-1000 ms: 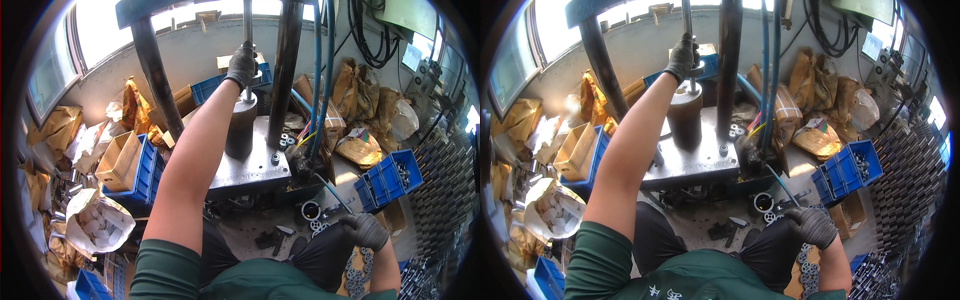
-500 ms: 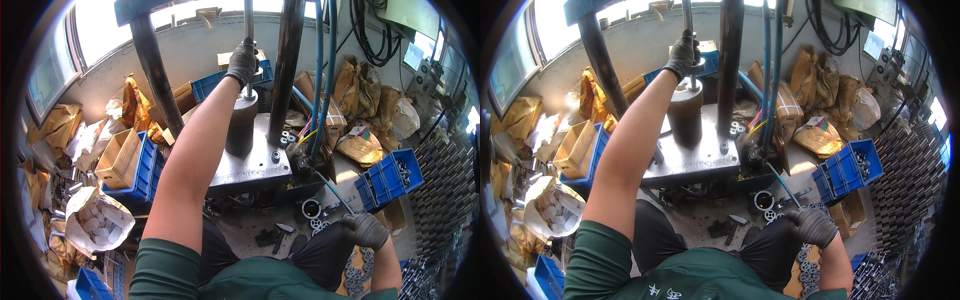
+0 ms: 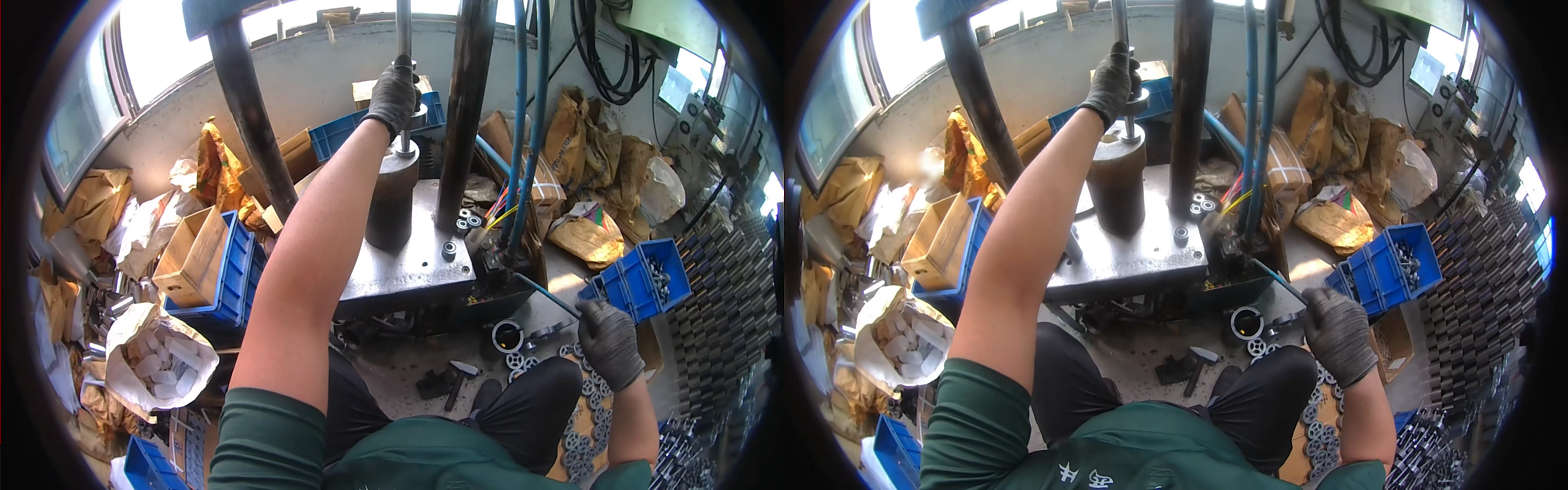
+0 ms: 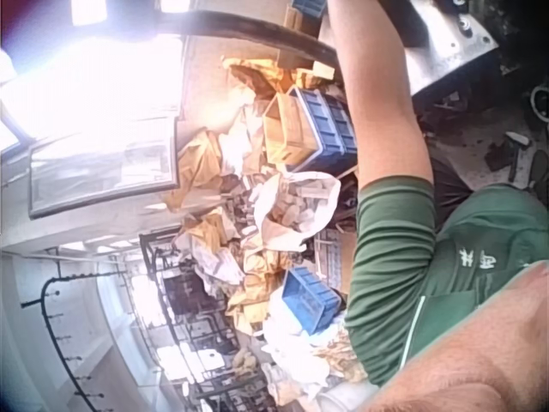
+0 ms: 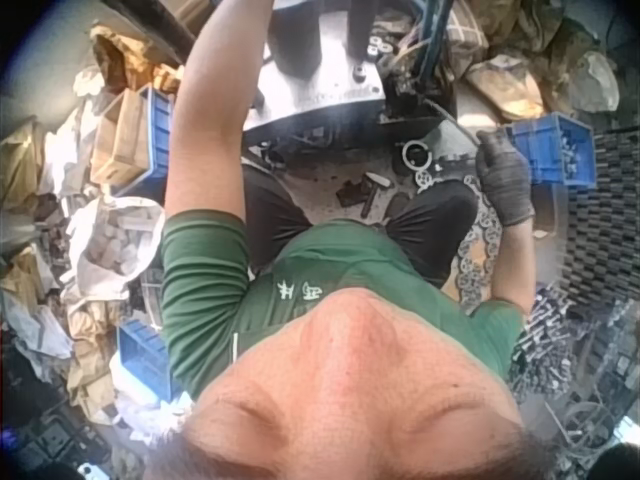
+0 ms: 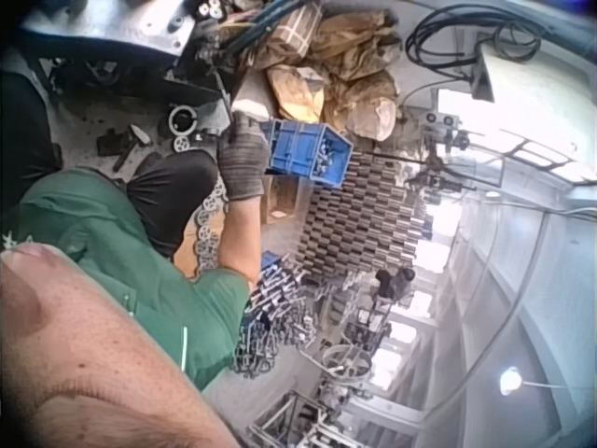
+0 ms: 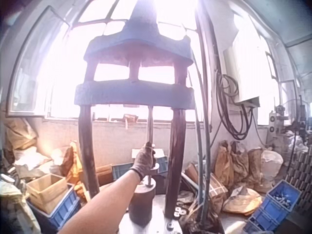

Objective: The person assembles metal components by hand using an industrial manual press, then sorts the finished parts into blue plastic bins on a sorting table.

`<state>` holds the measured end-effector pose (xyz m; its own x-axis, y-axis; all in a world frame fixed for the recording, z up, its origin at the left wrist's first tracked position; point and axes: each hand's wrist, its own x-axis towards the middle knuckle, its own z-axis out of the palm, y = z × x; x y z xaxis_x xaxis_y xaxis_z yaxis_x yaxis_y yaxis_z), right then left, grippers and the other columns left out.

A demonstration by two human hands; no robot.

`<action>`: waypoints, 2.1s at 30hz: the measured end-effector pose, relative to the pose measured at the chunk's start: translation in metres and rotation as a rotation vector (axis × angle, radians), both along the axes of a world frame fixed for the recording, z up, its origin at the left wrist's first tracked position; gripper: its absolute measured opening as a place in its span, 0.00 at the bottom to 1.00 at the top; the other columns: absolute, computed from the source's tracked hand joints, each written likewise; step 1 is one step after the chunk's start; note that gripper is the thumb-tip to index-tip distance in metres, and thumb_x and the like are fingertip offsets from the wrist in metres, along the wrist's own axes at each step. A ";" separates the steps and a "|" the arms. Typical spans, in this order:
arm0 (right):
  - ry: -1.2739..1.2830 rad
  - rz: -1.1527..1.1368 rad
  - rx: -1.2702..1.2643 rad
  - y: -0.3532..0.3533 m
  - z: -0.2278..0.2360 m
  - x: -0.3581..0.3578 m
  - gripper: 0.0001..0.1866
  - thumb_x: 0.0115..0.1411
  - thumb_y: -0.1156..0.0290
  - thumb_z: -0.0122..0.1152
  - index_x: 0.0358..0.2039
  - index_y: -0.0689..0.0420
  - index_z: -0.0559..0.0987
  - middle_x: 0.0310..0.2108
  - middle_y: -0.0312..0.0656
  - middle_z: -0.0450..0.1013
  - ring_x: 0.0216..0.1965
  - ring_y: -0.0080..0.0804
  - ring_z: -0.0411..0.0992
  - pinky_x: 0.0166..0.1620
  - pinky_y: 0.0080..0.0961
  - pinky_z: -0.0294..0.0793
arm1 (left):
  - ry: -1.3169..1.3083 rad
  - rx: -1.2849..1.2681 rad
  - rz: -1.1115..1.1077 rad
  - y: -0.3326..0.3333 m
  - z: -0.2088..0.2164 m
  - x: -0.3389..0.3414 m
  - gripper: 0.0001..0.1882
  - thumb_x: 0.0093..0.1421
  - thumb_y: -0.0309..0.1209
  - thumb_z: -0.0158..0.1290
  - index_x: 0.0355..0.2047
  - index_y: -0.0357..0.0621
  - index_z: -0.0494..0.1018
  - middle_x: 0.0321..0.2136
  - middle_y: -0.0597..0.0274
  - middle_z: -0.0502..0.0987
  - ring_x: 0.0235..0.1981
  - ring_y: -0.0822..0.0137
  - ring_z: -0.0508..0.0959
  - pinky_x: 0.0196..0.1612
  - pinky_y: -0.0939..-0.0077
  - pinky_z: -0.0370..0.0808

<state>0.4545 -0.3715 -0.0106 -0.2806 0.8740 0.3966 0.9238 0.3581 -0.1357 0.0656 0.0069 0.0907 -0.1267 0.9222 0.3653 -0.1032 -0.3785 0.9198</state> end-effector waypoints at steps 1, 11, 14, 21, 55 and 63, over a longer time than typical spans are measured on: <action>0.003 -0.003 0.179 0.015 0.005 -0.004 0.12 0.62 0.77 0.64 0.46 0.58 0.83 0.38 0.54 0.82 0.40 0.56 0.82 0.43 0.49 0.81 | 0.019 -0.004 0.018 0.000 0.000 0.000 0.32 0.75 0.65 0.46 0.41 0.46 0.75 0.20 0.67 0.72 0.18 0.68 0.73 0.25 0.58 0.80; 0.080 -0.007 0.413 0.151 0.059 -0.002 0.06 0.64 0.75 0.63 0.41 0.58 0.82 0.39 0.52 0.81 0.41 0.56 0.81 0.47 0.48 0.81 | -0.056 -0.033 0.008 -0.006 0.002 0.002 0.31 0.74 0.64 0.48 0.41 0.47 0.75 0.19 0.68 0.70 0.17 0.68 0.72 0.22 0.60 0.78; 0.070 -0.076 0.367 0.160 0.063 -0.004 0.08 0.67 0.67 0.63 0.39 0.57 0.83 0.37 0.52 0.81 0.40 0.57 0.81 0.46 0.49 0.80 | -0.082 -0.039 0.008 -0.010 0.005 0.002 0.32 0.77 0.61 0.44 0.41 0.40 0.75 0.18 0.63 0.71 0.16 0.67 0.72 0.22 0.68 0.74; 0.092 -0.127 0.226 0.147 0.070 -0.003 0.32 0.70 0.37 0.61 0.34 0.59 0.84 0.34 0.55 0.81 0.39 0.57 0.82 0.44 0.49 0.79 | -0.175 0.077 -0.071 -0.067 -0.002 0.015 0.30 0.75 0.58 0.48 0.36 0.40 0.75 0.16 0.63 0.71 0.14 0.70 0.71 0.18 0.73 0.67; 0.587 0.226 0.363 -0.018 -0.122 -0.081 0.18 0.65 0.81 0.62 0.54 0.55 0.76 0.46 0.48 0.81 0.45 0.45 0.78 0.50 0.40 0.79 | -0.901 -1.000 -0.590 -0.217 -0.316 0.047 0.22 0.78 0.58 0.47 0.47 0.53 0.72 0.33 0.58 0.81 0.34 0.60 0.83 0.41 0.44 0.84; 1.464 -0.443 -1.075 0.000 -0.222 -0.113 0.47 0.67 0.25 0.58 0.69 0.54 0.72 0.56 0.44 0.76 0.51 0.35 0.78 0.56 0.36 0.80 | -0.753 -1.177 -0.767 -0.306 -0.322 0.068 0.21 0.74 0.52 0.58 0.45 0.46 0.75 0.31 0.56 0.81 0.34 0.57 0.84 0.43 0.52 0.83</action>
<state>0.3420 -0.3719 -0.2325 0.0176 0.7861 -0.6178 -0.1299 -0.6109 -0.7810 0.1332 -0.2990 -0.2311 0.6652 0.5595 -0.4944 -0.4725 0.8282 0.3015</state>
